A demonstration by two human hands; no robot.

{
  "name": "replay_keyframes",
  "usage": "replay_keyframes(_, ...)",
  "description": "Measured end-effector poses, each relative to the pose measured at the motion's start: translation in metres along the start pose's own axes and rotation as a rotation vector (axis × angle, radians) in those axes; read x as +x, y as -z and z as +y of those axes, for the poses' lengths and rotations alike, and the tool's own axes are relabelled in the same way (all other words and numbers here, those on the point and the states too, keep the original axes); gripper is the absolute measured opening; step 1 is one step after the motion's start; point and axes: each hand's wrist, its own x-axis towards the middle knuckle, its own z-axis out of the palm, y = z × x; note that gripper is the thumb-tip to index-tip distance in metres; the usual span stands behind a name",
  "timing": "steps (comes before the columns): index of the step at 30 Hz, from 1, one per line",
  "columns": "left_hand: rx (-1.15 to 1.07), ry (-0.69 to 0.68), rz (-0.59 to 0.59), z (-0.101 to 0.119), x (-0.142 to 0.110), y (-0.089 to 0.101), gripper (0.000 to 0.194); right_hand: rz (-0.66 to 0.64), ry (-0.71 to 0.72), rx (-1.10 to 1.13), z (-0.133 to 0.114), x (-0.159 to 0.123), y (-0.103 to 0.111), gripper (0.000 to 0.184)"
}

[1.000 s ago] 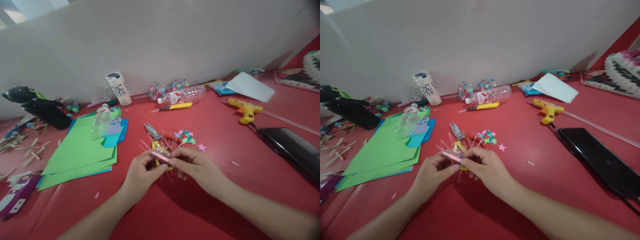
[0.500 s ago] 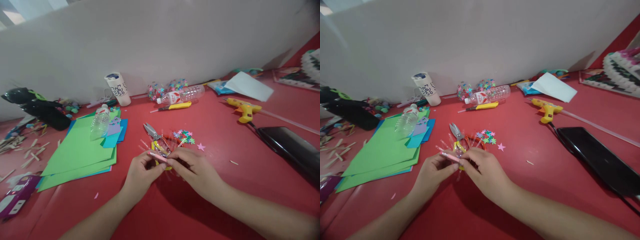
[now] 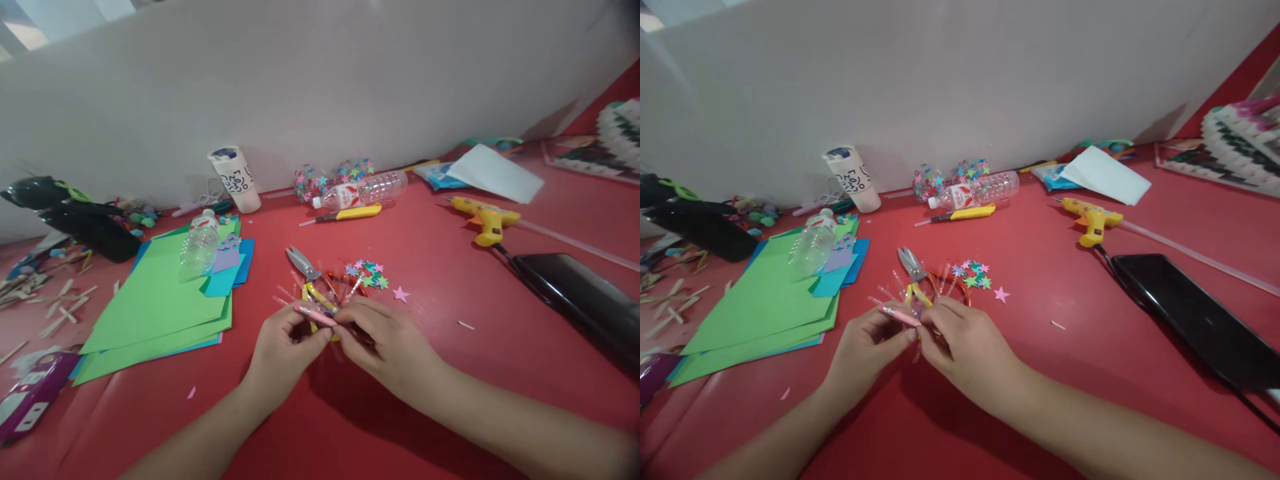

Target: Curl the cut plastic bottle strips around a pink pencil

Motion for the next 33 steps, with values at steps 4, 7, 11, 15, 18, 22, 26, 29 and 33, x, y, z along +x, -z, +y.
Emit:
replay_keyframes(4, 0.058, 0.02, 0.02, -0.0025, 0.0017, 0.0026, 0.01, -0.05, -0.105, 0.073, 0.0014, 0.0022, 0.0011, 0.015)
replay_keyframes(7, 0.018, 0.046, -0.009, -0.0045, 0.0038, 0.0041, 0.013, -0.091, -0.179, 0.112, 0.0013, 0.0042, 0.0026, 0.017)
replay_keyframes(11, 0.046, 0.049, -0.01, -0.0033, 0.0049, 0.0052, 0.012, -0.099, -0.21, 0.147, 0.0004, 0.005, 0.004, 0.019)
replay_keyframes(15, 0.036, 0.051, -0.013, -0.001, 0.0045, 0.0057, 0.011, -0.1, -0.203, 0.135, 0.0013, 0.0029, 0.0035, 0.018)
replay_keyframes(18, -0.033, 0.078, -0.061, -0.0014, 0.0039, 0.006, 0.015, -0.091, -0.191, 0.114, 0.0017, 0.0021, 0.0027, 0.019)
replay_keyframes(22, -0.047, 0.056, -0.07, -0.0029, 0.003, 0.005, 0.015, -0.084, -0.187, 0.123, 0.0012, 0.0031, 0.0022, 0.019)
replay_keyframes(26, -0.027, -0.001, -0.042, -0.0019, 0.0036, 0.004, 0.012, -0.089, -0.182, 0.139, 0.0005, 0.0037, 0.0019, 0.02)
replay_keyframes(29, 0.042, -0.056, -0.01, -0.0001, 0.0042, 0.004, 0.007, -0.087, -0.182, 0.145, 0.0001, 0.003, 0.0021, 0.02)
replay_keyframes(33, 0.095, -0.077, -0.001, 0.0007, 0.004, 0.0038, 0.005, -0.084, -0.204, 0.165, 0.0, 0.0031, 0.0026, 0.02)
